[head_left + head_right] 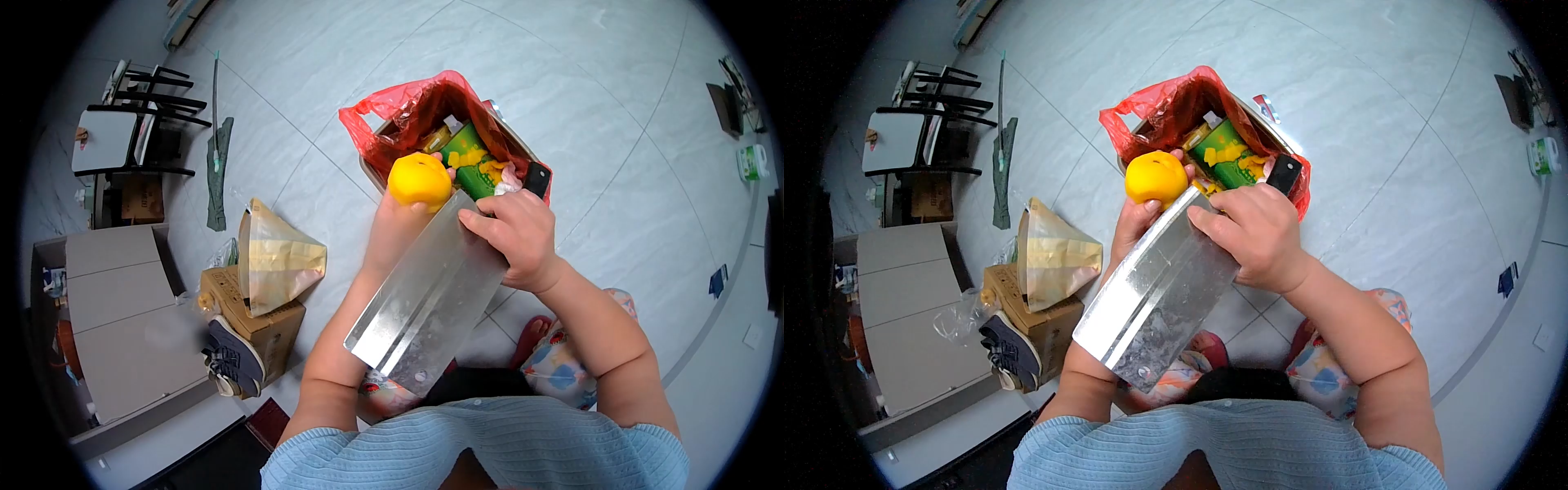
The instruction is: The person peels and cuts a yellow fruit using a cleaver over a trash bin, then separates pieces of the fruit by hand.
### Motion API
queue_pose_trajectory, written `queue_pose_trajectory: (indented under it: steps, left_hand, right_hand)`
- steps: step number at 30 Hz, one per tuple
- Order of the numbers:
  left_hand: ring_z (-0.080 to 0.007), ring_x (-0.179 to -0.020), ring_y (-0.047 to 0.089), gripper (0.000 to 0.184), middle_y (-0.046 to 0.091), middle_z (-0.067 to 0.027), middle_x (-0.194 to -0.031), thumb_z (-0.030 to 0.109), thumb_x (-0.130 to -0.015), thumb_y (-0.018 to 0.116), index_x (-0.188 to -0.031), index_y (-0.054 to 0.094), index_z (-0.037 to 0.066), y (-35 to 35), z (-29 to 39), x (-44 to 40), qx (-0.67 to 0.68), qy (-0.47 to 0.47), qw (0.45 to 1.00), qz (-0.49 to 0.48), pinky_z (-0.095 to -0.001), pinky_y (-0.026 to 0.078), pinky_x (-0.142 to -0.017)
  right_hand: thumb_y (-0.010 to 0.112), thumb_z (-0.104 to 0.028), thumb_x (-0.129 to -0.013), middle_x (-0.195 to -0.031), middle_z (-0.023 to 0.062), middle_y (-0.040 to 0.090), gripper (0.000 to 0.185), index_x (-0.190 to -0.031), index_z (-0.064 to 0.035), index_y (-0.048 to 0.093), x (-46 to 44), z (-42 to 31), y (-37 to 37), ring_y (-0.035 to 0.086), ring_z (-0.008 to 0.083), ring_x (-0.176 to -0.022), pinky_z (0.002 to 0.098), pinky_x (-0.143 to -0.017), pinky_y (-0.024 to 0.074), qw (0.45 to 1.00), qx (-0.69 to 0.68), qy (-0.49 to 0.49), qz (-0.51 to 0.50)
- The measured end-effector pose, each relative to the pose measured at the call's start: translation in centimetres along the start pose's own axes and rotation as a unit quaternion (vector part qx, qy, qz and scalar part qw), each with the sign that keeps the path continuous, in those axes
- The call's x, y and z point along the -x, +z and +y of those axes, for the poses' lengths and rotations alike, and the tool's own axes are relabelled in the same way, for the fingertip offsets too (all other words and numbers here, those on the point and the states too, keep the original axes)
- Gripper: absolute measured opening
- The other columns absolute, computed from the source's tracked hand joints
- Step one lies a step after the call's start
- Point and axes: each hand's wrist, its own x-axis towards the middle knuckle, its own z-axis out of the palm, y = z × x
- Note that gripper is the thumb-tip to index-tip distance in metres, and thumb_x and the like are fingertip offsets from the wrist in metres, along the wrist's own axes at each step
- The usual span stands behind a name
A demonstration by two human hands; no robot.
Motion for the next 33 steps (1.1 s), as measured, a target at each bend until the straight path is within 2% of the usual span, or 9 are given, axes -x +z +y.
queue_pose_trajectory:
  steps: [4,6,12,16,19,21,28,31,33]
  left_hand:
    - [-0.023,-0.125,0.053,0.059,0.05,-0.0131,-0.137,0.025,-0.093,0.063,-0.14,0.038,-0.001,-0.9,-0.6,0.4,0.042,-0.041,0.998,-0.036,-0.0357,0.044,-0.104]
    - [-0.0247,-0.126,0.051,0.063,0.05,-0.0138,-0.138,0.028,-0.09,0.055,-0.144,0.035,0.001,-0.6,-0.9,0.6,0.065,-0.074,0.995,0.014,-0.0377,0.04,-0.109]
    - [-0.0241,-0.126,0.051,0.059,0.05,-0.0132,-0.139,0.03,-0.093,0.052,-0.143,0.036,0.002,1.2,-0.3,1.3,0.152,-0.125,0.98,0.041,-0.0374,0.039,-0.109]
    - [-0.0243,-0.122,0.054,0.057,0.05,-0.013,-0.14,0.027,-0.093,0.056,-0.141,0.037,0.003,-0.9,-2.2,0.8,0.17,-0.096,0.98,0.033,-0.0385,0.043,-0.106]
    - [-0.0243,-0.117,0.058,0.056,0.05,-0.0129,-0.139,0.023,-0.093,0.062,-0.14,0.039,0.005,-1.4,-2.4,0.2,0.136,-0.082,0.987,-0.031,-0.0393,0.047,-0.101]
    - [-0.0165,-0.093,0.064,0.041,0.063,-0.0099,-0.114,0.017,-0.092,0.064,-0.127,0.049,0.002,0.6,-2.4,0.4,0.064,-0.013,0.994,0.084,-0.0295,0.054,-0.078]
    - [-0.0165,-0.088,0.065,0.029,0.064,-0.0082,-0.102,0.012,-0.094,0.062,-0.12,0.054,0.003,1.0,-2.0,0.9,0.072,-0.031,0.992,0.102,-0.0295,0.055,-0.075]
    - [-0.0161,-0.086,0.065,0.024,0.064,-0.0073,-0.096,0.012,-0.093,0.062,-0.116,0.055,0.005,0.1,-2.6,1.0,0.059,-0.038,0.997,0.037,-0.0303,0.055,-0.074]
    - [-0.0162,-0.086,0.065,0.025,0.064,-0.0073,-0.097,0.011,-0.093,0.062,-0.116,0.055,0.005,0.2,-2.7,1.0,0.059,-0.043,0.997,0.034,-0.0303,0.055,-0.074]
  right_hand:
    - [0.069,-0.016,-0.067,-0.086,0.007,0.062,0.035,-0.102,-0.0091,0.068,0.2,-0.1,0.2,0.062,0.0246,-0.077,0.0372,-0.066,0.0455,1.0,0.015,0.009,-0.001]
    - [0.069,-0.016,-0.068,-0.086,0.0072,0.062,0.034,-0.102,-0.0092,0.068,0.1,-0.3,0.1,0.063,0.0244,-0.078,0.0374,-0.067,0.0459,1.0,0.016,0.018,-0.003]
    - [0.068,-0.016,-0.072,-0.089,0.0073,0.062,0.032,-0.103,-0.0095,0.068,0.1,-0.6,0.3,0.063,0.0242,-0.082,0.0376,-0.071,0.0472,0.999,0.023,0.032,-0.006]
    - [0.065,-0.013,-0.075,-0.091,0.0074,0.062,0.031,-0.105,-0.0096,0.067,0.4,-0.6,0.6,0.063,0.0248,-0.082,0.0375,-0.072,0.0472,0.999,0.027,0.032,-0.014]
    - [0.063,-0.011,-0.076,-0.093,0.0082,0.062,0.033,-0.108,-0.0095,0.066,0.5,-0.8,0.7,0.062,0.0255,-0.082,0.0375,-0.072,0.0471,0.999,0.035,0.037,-0.003]
    - [0.063,-0.011,-0.076,-0.093,0.0088,0.061,0.034,-0.11,-0.0092,0.066,0.7,-0.7,1.0,0.062,0.0257,-0.082,0.0375,-0.072,0.047,0.999,0.038,0.038,0.001]
    - [0.062,-0.01,-0.077,-0.096,0.0113,0.062,0.035,-0.111,-0.007,0.064,0.6,-0.8,1.1,0.062,0.0271,-0.081,0.0378,-0.072,0.0466,0.998,0.048,0.041,0.014]
    - [0.062,-0.01,-0.076,-0.096,0.0121,0.062,0.035,-0.111,-0.0062,0.064,0.5,-0.5,1.0,0.062,0.0274,-0.08,0.038,-0.071,0.0465,0.998,0.042,0.046,0.022]
    - [0.062,-0.01,-0.076,-0.095,0.0123,0.062,0.035,-0.11,-0.006,0.064,0.5,-0.3,1.0,0.063,0.0277,-0.08,0.0382,-0.071,0.0465,0.997,0.047,0.048,0.029]
